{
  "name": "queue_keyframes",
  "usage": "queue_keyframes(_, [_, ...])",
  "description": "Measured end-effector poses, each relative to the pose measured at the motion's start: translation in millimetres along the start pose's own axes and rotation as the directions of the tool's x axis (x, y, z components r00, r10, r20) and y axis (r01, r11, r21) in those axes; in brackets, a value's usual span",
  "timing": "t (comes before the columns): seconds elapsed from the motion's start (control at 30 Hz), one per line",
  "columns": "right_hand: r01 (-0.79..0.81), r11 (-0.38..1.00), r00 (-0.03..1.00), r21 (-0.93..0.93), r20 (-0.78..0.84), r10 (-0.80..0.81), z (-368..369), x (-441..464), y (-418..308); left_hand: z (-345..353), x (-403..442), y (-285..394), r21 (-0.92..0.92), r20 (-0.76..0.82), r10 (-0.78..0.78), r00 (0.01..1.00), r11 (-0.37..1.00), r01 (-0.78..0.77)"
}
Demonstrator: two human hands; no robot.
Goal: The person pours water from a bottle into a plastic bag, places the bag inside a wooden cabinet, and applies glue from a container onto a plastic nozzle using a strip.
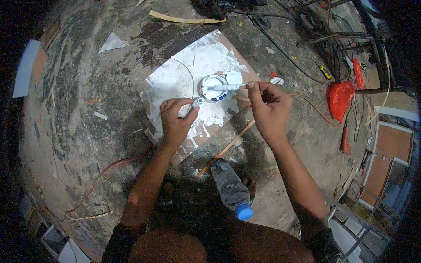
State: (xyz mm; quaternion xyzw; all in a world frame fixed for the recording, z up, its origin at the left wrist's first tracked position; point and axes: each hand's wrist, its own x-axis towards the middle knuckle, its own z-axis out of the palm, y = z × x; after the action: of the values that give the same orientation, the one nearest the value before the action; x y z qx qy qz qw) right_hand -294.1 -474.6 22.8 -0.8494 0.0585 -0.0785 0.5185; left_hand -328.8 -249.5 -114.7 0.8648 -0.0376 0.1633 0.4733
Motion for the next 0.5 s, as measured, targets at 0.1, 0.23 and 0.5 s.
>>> queue_keyframes(0.1, [0.014, 1.0, 1.0, 0.022, 0.003, -0.014, 0.7, -2.9, -4.3, 0.6, -0.5, -0.2, 0.016, -0.003, 0.015, 1.0, 1.0, -0.015])
queue_keyframes(0.23, [0.011, 1.0, 1.0, 0.003, 0.026, -0.011, 2.7, -11.7, -16.2, -2.1, 1.3, 1.9, 0.034, 0.023, 0.01, 1.0, 0.999, -0.011])
queue_keyframes(0.5, [0.028, 0.999, 0.997, -0.03, 0.066, -0.026, 6.6, -19.5, -22.3, 0.5, -0.4, -0.8, 0.025, -0.006, 0.012, 1.0, 1.0, -0.012])
